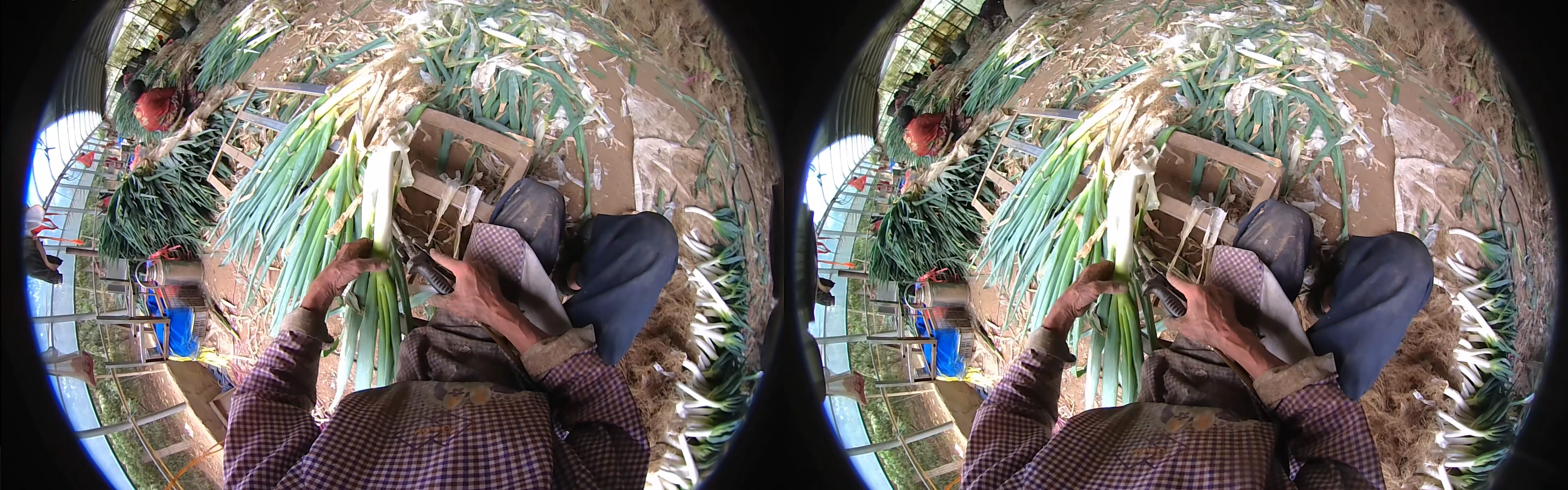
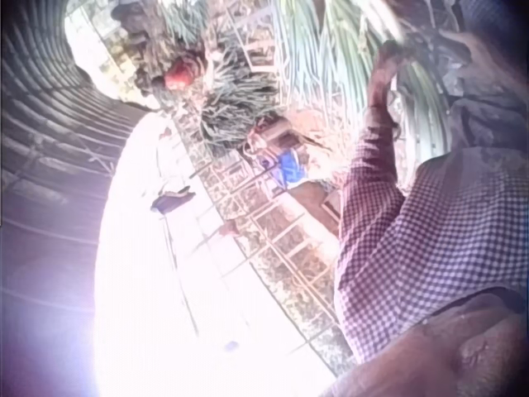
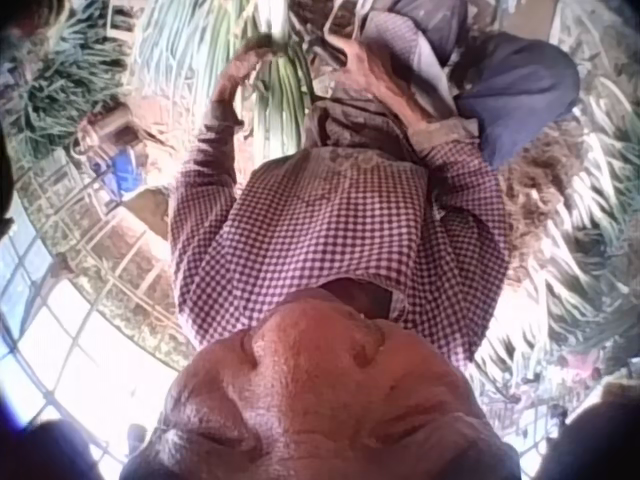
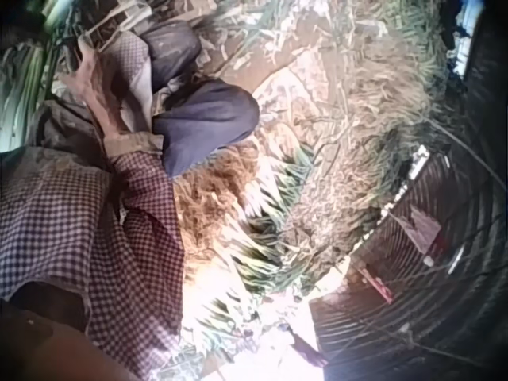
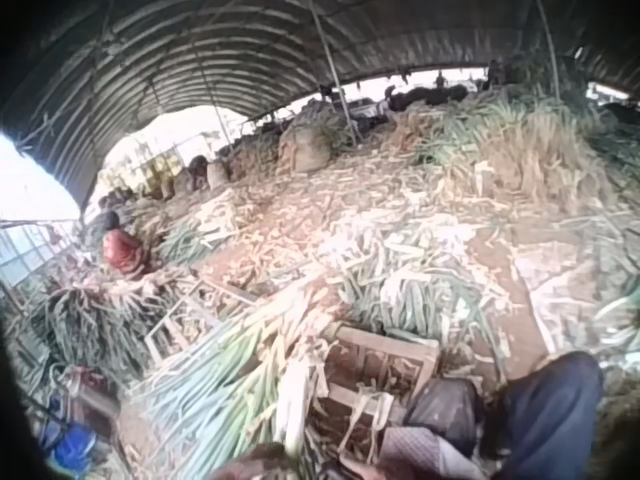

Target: The person sits on the ground and uses a handheld knife to trim the roots and outer layers of long green vegetables. They repeatedly pick up stalks, cut the ends, and place the trimmed pieces aside.

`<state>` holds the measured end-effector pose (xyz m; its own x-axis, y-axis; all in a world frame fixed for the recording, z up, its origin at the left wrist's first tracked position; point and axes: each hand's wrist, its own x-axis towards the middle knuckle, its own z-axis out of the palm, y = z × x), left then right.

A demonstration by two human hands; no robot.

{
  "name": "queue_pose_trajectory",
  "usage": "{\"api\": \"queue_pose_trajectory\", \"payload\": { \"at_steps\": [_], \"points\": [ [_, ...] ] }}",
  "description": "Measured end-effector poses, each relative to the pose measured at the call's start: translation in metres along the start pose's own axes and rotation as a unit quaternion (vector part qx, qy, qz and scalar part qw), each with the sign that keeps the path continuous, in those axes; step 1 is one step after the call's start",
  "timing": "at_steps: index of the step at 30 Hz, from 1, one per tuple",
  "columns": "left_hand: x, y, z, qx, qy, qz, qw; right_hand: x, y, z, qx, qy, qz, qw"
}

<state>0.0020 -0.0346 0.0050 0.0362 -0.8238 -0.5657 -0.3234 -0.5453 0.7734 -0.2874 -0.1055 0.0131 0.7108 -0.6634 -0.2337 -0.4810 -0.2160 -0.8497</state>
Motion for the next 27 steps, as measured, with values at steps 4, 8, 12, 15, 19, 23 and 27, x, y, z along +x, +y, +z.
{"api": "queue_pose_trajectory", "payload": {
  "at_steps": [4,8,12,15,19,23,27],
  "points": [
    [0.018,-0.022,0.024,-0.095,0.128,-0.014,0.987,-0.002,0.003,0.000,0.005,0.032,-0.002,0.999],
    [0.024,-0.035,0.024,0.073,0.153,0.066,0.983,0.001,0.007,-0.002,0.037,0.080,0.004,0.996],
    [0.014,-0.023,0.032,0.096,0.172,-0.003,0.980,0.014,0.007,-0.008,0.038,0.078,0.009,0.996],
    [0.007,-0.031,0.037,0.031,0.159,0.041,0.986,0.032,0.018,-0.003,0.033,0.107,0.003,0.994],
    [-0.005,-0.034,0.044,-0.074,0.174,0.060,0.980,0.046,0.014,-0.002,0.024,0.101,0.015,0.995],
    [-0.008,-0.031,0.044,-0.152,0.167,0.044,0.973,0.040,0.015,-0.003,0.035,0.062,0.005,0.997],
    [-0.013,-0.049,0.028,-0.232,0.123,-0.055,0.963,0.021,0.016,0.000,0.039,0.020,-0.014,0.999]
  ]
}}
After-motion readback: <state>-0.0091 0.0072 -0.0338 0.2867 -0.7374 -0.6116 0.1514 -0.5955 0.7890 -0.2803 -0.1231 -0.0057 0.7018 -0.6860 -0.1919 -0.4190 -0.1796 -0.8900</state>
